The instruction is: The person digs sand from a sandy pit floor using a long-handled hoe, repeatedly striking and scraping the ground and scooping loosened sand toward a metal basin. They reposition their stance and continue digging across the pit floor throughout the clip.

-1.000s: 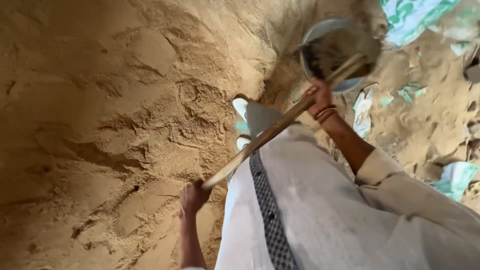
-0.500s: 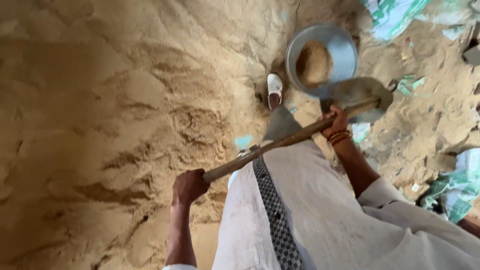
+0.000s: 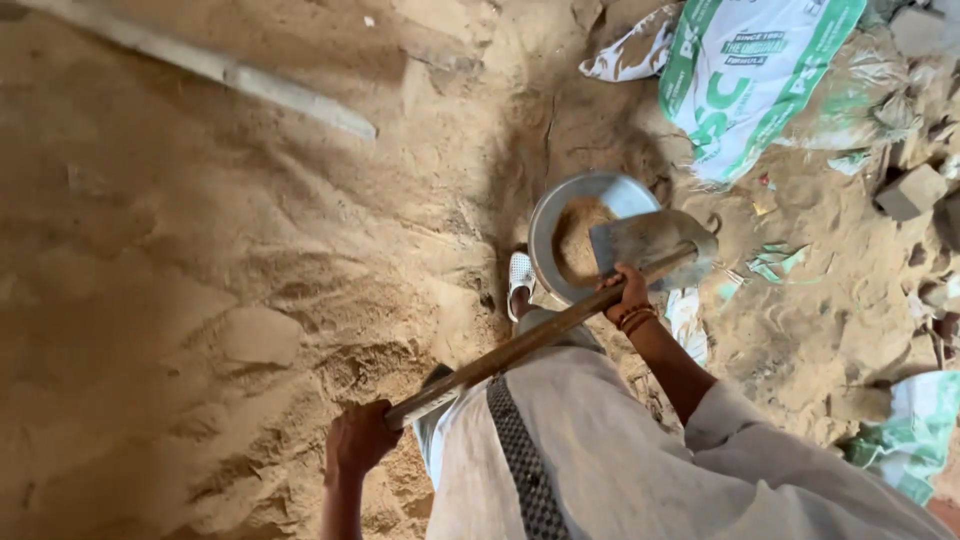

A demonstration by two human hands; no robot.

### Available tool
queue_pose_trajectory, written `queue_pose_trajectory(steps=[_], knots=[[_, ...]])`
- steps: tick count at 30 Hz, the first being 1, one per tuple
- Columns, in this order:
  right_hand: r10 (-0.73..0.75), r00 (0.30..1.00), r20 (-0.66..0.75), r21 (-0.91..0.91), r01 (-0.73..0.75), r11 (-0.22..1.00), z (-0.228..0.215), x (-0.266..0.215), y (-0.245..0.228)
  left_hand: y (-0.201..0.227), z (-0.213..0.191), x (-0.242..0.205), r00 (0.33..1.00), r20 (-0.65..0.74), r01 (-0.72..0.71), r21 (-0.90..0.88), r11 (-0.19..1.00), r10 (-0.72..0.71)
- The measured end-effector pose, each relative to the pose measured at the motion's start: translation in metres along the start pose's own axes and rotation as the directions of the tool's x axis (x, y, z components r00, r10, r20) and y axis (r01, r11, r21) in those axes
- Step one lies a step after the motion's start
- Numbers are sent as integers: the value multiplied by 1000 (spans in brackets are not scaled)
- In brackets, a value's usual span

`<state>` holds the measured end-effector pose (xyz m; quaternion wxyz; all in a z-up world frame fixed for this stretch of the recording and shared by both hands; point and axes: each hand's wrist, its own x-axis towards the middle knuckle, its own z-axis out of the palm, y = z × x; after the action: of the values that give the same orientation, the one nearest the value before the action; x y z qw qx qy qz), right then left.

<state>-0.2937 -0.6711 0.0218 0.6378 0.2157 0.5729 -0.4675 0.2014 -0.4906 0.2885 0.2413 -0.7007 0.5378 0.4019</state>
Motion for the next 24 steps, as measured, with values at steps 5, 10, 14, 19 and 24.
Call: queue_pose_trajectory(steps=[5,10,14,19,24], knots=[[11,1000,-27,-37,-12,999,66,17,-19,5,-9,27,997,82,7,-18,1000,-6],[-6,1000,1,-153,6,988,130,15,11,12,-41,50,992,123,20,-97,995,-8],[-24,998,57,-295,39,955,143,55,71,2,-80,86,988,142,-34,-189,981,61],[99,991,-92,-350,-125,928,188,74,131,-5,-59,130,957,289,38,-228,973,30],[92,989,-112,-338,-125,933,205,187,136,24,-38,216,956,286,125,-227,966,-56]])
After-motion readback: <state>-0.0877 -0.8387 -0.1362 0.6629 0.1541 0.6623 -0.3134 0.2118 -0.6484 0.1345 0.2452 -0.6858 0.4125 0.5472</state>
